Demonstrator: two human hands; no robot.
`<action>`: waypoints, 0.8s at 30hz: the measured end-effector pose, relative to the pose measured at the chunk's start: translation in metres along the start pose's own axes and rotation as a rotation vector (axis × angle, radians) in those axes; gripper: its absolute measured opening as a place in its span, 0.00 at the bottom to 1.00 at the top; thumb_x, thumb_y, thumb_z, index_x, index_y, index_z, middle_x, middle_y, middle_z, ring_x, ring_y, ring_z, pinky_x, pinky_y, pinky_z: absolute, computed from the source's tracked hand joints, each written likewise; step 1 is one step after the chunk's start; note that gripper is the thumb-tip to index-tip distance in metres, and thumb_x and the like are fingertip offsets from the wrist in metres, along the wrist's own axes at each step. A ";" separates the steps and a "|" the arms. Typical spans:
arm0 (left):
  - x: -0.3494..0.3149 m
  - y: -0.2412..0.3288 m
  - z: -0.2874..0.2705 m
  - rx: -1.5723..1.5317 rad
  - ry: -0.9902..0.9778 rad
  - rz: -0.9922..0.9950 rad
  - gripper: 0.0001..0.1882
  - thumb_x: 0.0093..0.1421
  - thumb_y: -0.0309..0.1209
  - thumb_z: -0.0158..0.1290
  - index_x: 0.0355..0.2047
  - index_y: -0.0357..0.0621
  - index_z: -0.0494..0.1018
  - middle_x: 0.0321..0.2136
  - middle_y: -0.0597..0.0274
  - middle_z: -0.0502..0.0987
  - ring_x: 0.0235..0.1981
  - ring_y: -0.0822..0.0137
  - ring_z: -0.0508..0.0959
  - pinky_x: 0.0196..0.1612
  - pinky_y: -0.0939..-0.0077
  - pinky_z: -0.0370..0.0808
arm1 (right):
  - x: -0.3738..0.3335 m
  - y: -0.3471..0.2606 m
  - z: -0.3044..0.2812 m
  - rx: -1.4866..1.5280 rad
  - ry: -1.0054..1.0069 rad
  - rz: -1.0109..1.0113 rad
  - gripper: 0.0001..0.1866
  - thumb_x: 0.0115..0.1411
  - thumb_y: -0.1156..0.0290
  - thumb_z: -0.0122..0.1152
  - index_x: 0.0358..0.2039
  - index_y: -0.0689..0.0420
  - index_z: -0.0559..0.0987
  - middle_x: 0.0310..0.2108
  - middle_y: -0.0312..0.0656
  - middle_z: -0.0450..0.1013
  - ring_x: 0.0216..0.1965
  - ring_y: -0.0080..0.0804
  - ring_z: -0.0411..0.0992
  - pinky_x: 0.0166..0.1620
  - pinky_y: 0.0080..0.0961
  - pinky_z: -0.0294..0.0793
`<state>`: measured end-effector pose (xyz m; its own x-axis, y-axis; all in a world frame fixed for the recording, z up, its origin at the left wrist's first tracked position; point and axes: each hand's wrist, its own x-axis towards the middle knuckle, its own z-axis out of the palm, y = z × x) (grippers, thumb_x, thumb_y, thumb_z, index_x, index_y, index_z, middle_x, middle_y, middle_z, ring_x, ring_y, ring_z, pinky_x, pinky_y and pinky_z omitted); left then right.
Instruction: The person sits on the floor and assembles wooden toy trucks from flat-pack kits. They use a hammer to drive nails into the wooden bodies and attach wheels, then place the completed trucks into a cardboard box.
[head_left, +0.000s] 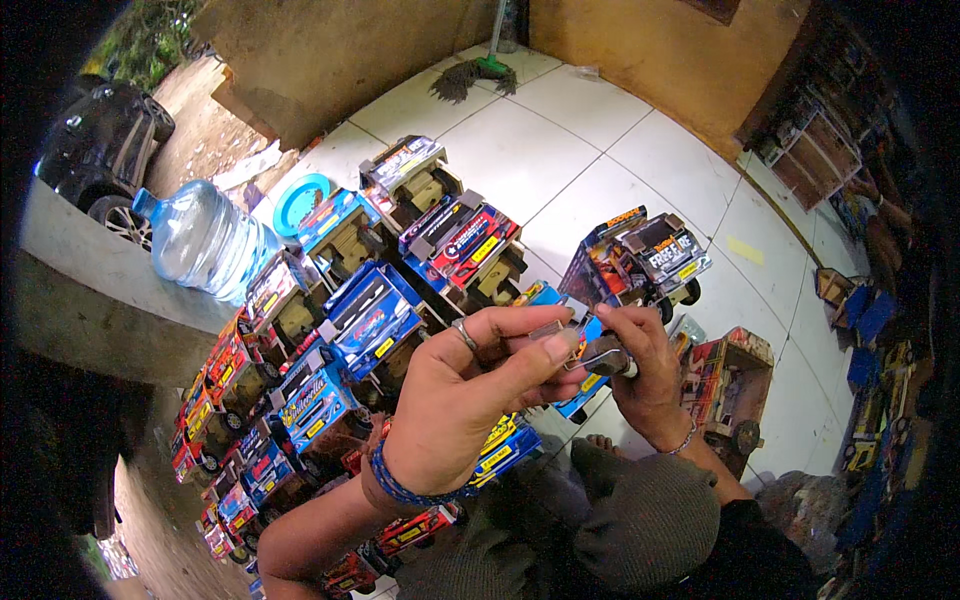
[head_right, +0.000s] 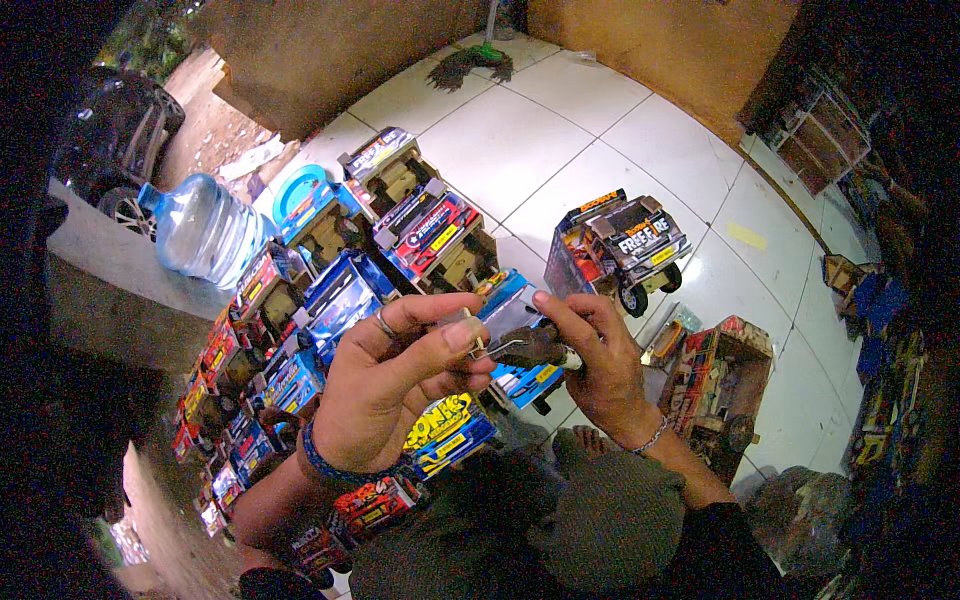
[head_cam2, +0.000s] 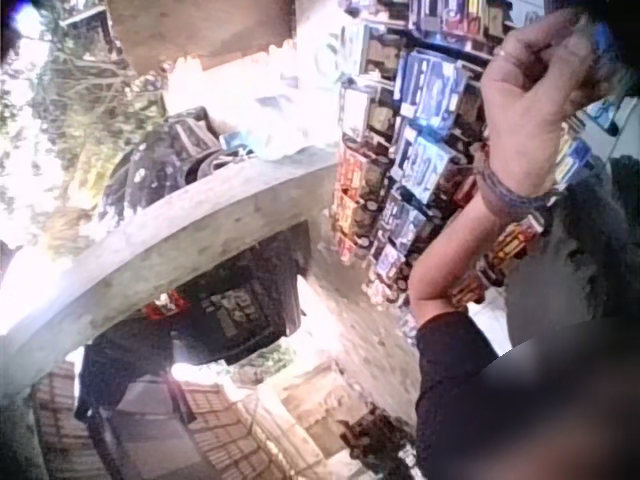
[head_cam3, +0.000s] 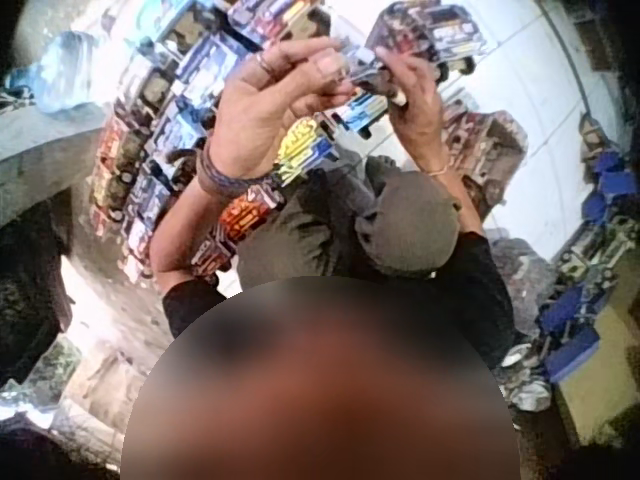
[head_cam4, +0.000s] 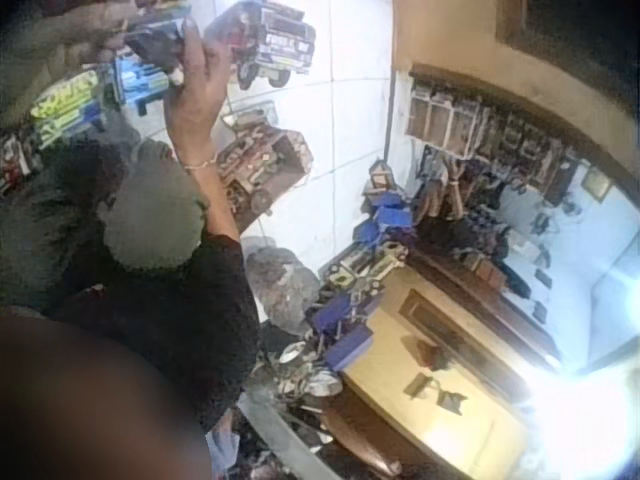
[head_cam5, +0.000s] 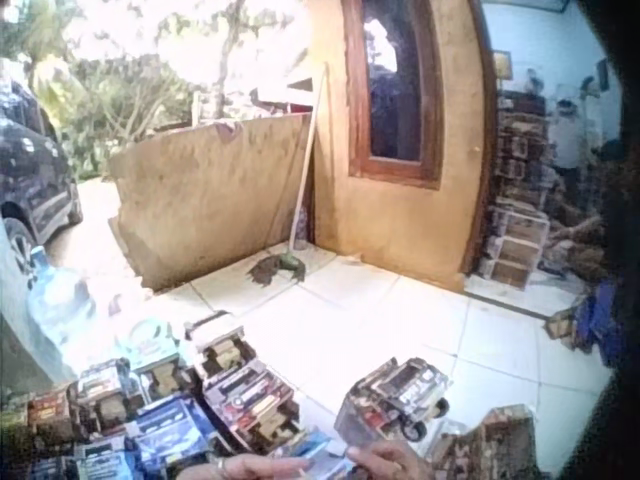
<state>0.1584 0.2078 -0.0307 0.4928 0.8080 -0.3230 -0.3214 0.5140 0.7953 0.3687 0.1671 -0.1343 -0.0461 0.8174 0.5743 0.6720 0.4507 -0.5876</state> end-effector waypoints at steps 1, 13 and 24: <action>0.000 -0.001 -0.001 -0.007 0.000 -0.001 0.17 0.64 0.28 0.56 0.51 0.35 0.72 0.39 0.55 0.79 0.37 0.64 0.81 0.41 0.69 0.80 | 0.000 -0.001 0.001 0.009 -0.001 -0.006 0.50 0.30 0.96 0.60 0.59 0.46 0.72 0.42 0.44 0.69 0.40 0.41 0.73 0.41 0.31 0.77; -0.001 -0.007 -0.011 0.003 -0.017 -0.005 0.16 0.63 0.26 0.57 0.50 0.36 0.72 0.39 0.55 0.79 0.39 0.64 0.81 0.43 0.67 0.81 | -0.005 0.002 0.005 -0.085 -0.015 0.017 0.41 0.29 0.92 0.60 0.51 0.53 0.74 0.42 0.46 0.71 0.43 0.49 0.72 0.45 0.39 0.73; 0.000 -0.014 -0.010 0.163 -0.050 0.212 0.16 0.60 0.21 0.58 0.49 0.38 0.71 0.39 0.55 0.80 0.38 0.66 0.81 0.44 0.70 0.79 | -0.007 -0.002 -0.002 -0.124 -0.001 0.043 0.38 0.32 0.93 0.60 0.50 0.55 0.74 0.43 0.47 0.71 0.43 0.49 0.72 0.45 0.39 0.74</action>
<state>0.1549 0.2036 -0.0470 0.4688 0.8754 -0.1181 -0.2895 0.2786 0.9157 0.3687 0.1600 -0.1358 -0.0165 0.8354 0.5494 0.7597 0.3677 -0.5363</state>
